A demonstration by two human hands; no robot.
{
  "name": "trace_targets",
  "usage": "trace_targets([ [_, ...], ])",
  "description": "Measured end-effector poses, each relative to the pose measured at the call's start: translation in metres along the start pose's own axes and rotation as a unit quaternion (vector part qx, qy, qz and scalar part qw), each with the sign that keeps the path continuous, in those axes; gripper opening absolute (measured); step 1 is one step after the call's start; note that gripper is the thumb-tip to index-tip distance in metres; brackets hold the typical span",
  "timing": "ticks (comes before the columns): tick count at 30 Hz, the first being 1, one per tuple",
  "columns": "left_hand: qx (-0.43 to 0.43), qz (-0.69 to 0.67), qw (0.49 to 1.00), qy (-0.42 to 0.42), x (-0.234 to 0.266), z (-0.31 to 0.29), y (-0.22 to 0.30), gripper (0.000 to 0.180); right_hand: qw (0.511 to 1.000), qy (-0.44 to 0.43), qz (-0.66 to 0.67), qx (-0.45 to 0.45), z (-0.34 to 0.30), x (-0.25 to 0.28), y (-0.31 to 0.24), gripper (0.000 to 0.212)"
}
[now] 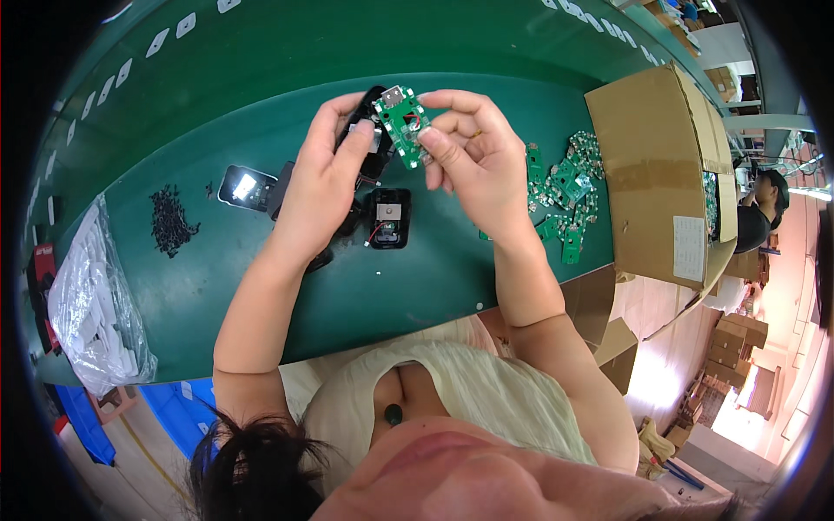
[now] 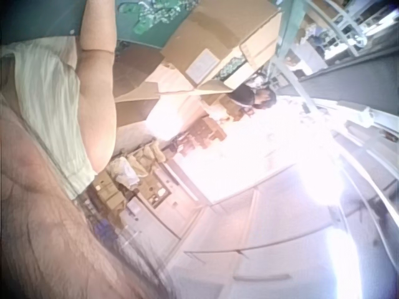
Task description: The person assembles electronic circuit boards into plastic housing cases by hand.
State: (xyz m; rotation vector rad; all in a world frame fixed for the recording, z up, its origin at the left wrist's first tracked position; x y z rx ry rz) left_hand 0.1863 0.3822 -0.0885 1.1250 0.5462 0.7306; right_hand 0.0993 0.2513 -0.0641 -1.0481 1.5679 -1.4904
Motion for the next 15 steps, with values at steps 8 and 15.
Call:
trace_targets([
  [8, 0.198, -0.229, 0.952, 0.048, 0.006, -0.002, 0.004, 0.028, 0.998, -0.057, 0.007, 0.026, -0.009, -0.017, 0.009, 0.026],
  [15, 0.174, -0.268, 0.945, 0.068, -0.001, -0.005, 0.013, 0.028, 0.866, 0.087, -0.283, 0.402, 0.001, -0.014, 0.014, 0.027],
])
Point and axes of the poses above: each hand's wrist, its own z-axis towards the middle knuckle, its own x-axis out of the back of the hand, y = z × x, the point moved 1 cm from there along z, towards the middle knuckle, and after that the axes turned 12 degrees about -x, right-handed, at the moved point
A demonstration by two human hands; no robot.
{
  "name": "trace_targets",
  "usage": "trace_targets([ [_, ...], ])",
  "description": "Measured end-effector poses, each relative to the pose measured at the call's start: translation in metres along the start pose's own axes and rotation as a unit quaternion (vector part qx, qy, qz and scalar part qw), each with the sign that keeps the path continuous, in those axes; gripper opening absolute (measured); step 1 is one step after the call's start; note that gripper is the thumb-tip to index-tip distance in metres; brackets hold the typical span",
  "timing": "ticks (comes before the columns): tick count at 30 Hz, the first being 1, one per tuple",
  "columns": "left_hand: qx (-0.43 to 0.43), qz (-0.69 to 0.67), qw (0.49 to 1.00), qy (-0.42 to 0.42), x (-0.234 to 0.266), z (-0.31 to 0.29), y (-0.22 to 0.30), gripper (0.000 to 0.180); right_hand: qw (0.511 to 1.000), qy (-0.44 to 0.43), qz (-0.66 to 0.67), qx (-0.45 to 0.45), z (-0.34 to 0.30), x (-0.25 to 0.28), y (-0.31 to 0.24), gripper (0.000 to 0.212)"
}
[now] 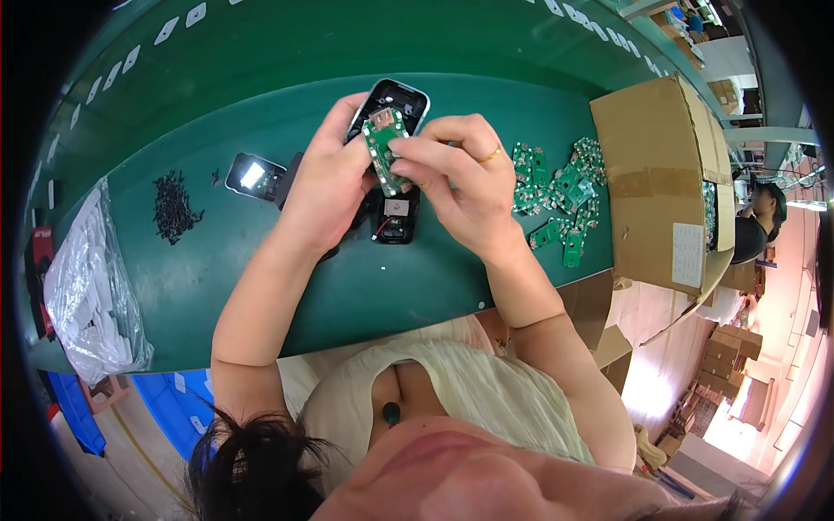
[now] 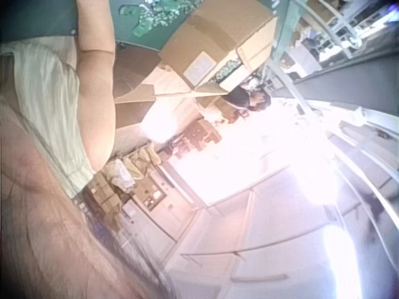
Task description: The person assembles electronic circuit boards into plastic housing cases by hand.
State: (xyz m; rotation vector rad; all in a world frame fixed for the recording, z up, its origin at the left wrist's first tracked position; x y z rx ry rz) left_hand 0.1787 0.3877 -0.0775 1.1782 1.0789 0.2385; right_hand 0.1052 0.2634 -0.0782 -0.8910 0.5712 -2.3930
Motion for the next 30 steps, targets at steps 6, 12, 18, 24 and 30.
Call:
trace_targets([
  [6, -0.034, -0.006, 0.999, -0.014, -0.005, -0.003, -0.004, 0.027, 0.998, 0.011, 0.023, 0.058, 0.001, 0.001, 0.004, 0.023],
  [12, -0.152, 0.047, 0.986, -0.059, -0.015, -0.007, -0.011, 0.028, 0.991, 0.113, -0.054, 0.045, 0.002, 0.001, 0.006, 0.022],
  [18, -0.159, 0.1, 0.979, -0.083, -0.014, -0.01, -0.016, 0.041, 0.993, 0.101, -0.056, 0.025, 0.003, 0.002, 0.009, 0.018],
  [24, -0.182, 0.135, 0.97, -0.091, -0.012, -0.01, -0.021, 0.043, 0.992, 0.096, -0.08, 0.019, 0.003, 0.002, 0.011, 0.017],
  [30, -0.204, 0.16, 0.962, -0.083, -0.012, -0.01, -0.024, 0.042, 0.991, 0.085, -0.102, 0.026, 0.002, 0.001, 0.01, 0.019],
])
Point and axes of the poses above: each hand's wrist, its own z-axis towards the middle knuckle, its own x-axis out of the back of the hand, y = z × x, the point moved 1 cm from there along z, towards the middle knuckle, and after that the axes turned 12 degrees about -x, right-handed, at the moved point
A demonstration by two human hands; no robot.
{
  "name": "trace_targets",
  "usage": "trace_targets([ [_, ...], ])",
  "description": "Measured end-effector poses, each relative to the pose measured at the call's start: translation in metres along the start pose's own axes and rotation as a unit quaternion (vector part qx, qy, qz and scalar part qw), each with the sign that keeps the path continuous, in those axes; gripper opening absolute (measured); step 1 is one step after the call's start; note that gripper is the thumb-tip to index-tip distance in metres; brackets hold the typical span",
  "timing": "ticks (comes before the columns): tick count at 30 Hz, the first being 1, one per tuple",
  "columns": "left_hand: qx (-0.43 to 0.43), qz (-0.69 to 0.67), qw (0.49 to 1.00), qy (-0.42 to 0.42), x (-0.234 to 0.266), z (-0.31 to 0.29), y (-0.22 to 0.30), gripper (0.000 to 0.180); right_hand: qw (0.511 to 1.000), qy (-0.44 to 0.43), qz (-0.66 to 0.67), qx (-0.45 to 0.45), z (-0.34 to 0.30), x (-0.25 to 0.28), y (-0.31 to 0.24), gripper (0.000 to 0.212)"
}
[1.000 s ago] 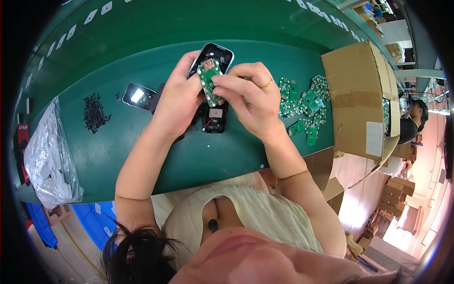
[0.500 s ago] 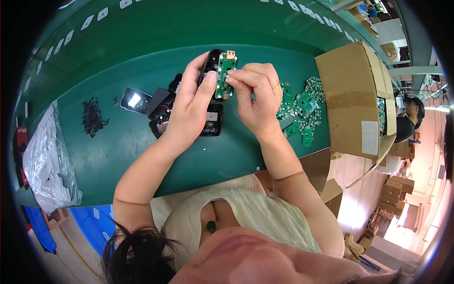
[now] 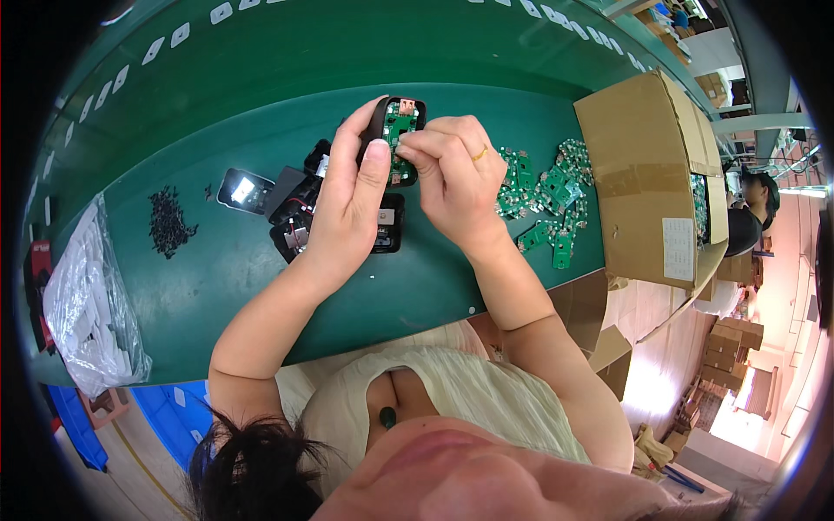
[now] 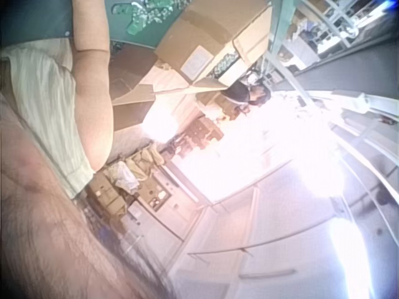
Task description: The person assembles electronic circuit boards into plastic housing cases by hand.
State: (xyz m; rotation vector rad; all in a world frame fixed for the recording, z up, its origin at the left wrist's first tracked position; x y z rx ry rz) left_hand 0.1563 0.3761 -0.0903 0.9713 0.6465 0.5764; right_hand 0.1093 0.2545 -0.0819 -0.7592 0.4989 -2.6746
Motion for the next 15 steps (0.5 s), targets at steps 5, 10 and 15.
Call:
trace_targets([
  [5, -0.054, 0.018, 0.998, 0.013, -0.004, 0.003, 0.007, 0.035, 1.0, -0.007, 0.026, -0.004, -0.001, -0.003, 0.0, 0.022],
  [10, 0.025, -0.111, 0.99, 0.078, 0.005, 0.007, 0.004, 0.03, 0.978, -0.1, 0.144, -0.116, -0.002, 0.0, -0.008, 0.048],
  [15, 0.029, -0.098, 0.992, 0.073, 0.006, 0.007, 0.007, 0.029, 0.932, -0.115, 0.283, -0.193, -0.003, -0.001, -0.006, 0.05],
])
Point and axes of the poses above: each hand's wrist, its own z-axis towards the middle knuckle, its own x-axis out of the back of the hand, y = z × x, the point moved 1 cm from there along z, towards the middle knuckle, and after that the axes turned 12 degrees about -x, right-handed, at the moved point
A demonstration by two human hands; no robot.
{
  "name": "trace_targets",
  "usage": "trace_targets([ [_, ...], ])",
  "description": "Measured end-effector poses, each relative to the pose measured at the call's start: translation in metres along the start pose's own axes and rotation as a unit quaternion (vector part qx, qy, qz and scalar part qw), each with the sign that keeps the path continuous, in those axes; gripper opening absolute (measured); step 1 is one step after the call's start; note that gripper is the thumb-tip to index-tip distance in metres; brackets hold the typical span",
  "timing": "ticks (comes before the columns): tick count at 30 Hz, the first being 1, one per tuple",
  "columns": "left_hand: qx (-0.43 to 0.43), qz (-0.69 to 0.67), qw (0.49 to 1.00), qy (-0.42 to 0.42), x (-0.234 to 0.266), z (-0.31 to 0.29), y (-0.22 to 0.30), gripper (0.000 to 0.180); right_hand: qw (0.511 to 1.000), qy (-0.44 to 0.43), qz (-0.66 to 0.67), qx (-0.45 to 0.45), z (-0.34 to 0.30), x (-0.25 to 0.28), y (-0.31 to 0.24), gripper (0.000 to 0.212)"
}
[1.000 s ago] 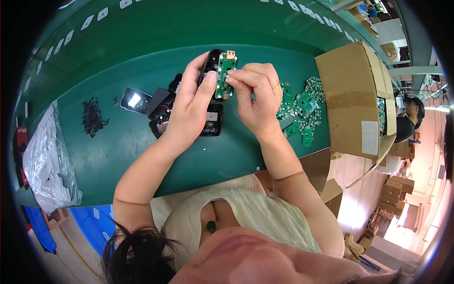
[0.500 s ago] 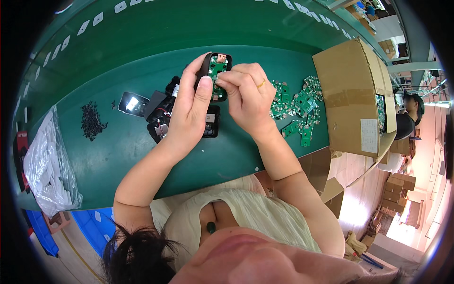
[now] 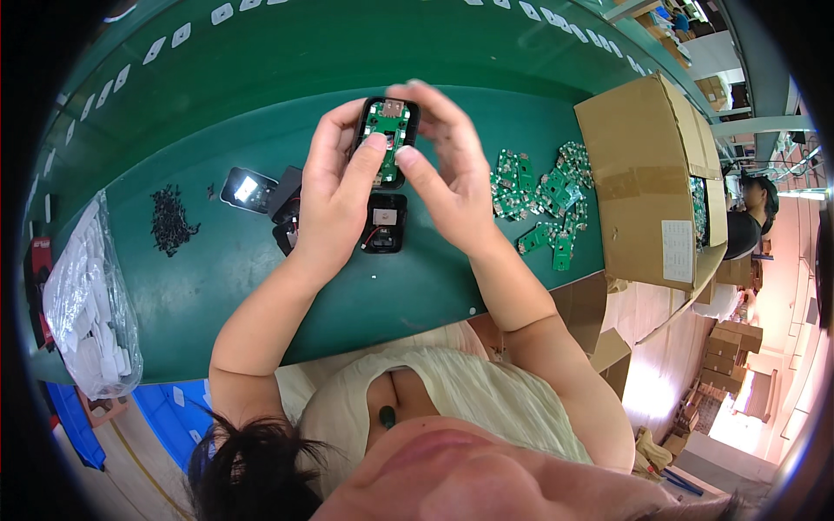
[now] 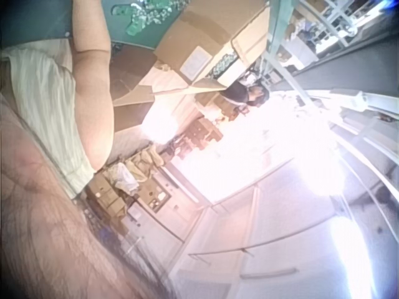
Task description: The person assembles electronic circuit boards into plastic housing cases by hand.
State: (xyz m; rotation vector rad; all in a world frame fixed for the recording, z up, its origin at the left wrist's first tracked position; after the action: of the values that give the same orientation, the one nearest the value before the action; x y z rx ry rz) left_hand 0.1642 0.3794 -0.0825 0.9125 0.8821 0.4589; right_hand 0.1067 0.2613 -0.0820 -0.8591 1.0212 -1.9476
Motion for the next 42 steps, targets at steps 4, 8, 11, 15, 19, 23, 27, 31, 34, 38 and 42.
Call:
trace_targets([
  [4, -0.024, 0.024, 0.999, -0.024, 0.002, -0.002, -0.006, 0.028, 0.962, -0.099, 0.176, -0.186, -0.003, -0.007, -0.002, 0.049],
  [8, -0.117, 0.138, 0.983, -0.042, 0.002, -0.003, -0.007, 0.029, 0.954, -0.119, 0.218, -0.167, -0.003, -0.007, 0.001, 0.047],
  [11, -0.15, 0.173, 0.972, -0.052, 0.003, -0.003, -0.008, 0.029, 0.959, -0.114, 0.214, -0.148, -0.004, -0.009, 0.004, 0.048],
  [15, -0.151, 0.173, 0.973, -0.034, 0.003, -0.002, -0.015, 0.028, 0.962, -0.077, 0.223, -0.138, -0.001, -0.016, 0.008, 0.05],
  [19, -0.178, 0.171, 0.968, 0.033, 0.009, 0.0, -0.016, 0.029, 0.983, -0.12, 0.057, -0.129, -0.003, -0.017, 0.02, 0.059],
  [23, -0.147, 0.123, 0.981, 0.042, 0.003, -0.002, -0.022, 0.032, 0.954, -0.118, 0.129, -0.242, -0.013, -0.026, 0.009, 0.056],
  [27, -0.139, 0.102, 0.985, 0.017, 0.005, 0.004, -0.021, 0.035, 0.941, -0.102, 0.23, -0.227, -0.004, -0.023, 0.008, 0.056],
  [31, -0.084, 0.078, 0.99, 0.086, 0.012, 0.013, -0.018, 0.043, 0.947, -0.115, 0.217, -0.208, 0.019, -0.017, 0.003, 0.052],
  [34, -0.043, 0.025, 0.991, 0.123, 0.018, 0.019, -0.013, 0.042, 0.946, -0.162, 0.179, -0.215, 0.031, -0.016, -0.003, 0.046],
  [38, -0.107, 0.087, 0.985, 0.101, 0.031, 0.031, -0.009, 0.04, 0.937, -0.168, 0.177, -0.249, 0.051, -0.015, 0.007, 0.034],
  [42, -0.037, 0.149, 0.987, 0.055, 0.042, 0.041, 0.008, 0.041, 0.853, -0.275, 0.28, -0.344, 0.074, -0.004, 0.02, 0.032],
])
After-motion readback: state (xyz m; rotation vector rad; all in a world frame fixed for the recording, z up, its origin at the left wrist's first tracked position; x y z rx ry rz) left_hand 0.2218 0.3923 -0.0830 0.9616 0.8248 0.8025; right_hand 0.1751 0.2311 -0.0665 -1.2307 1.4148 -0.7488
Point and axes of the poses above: each hand's wrist, its own z-axis towards the middle knuckle, its own x-axis out of the back of the hand, y = z × x, the point moved 1 cm from there along z, towards the middle knuckle, and after that the axes turned 12 degrees about -x, right-handed, at the moved point
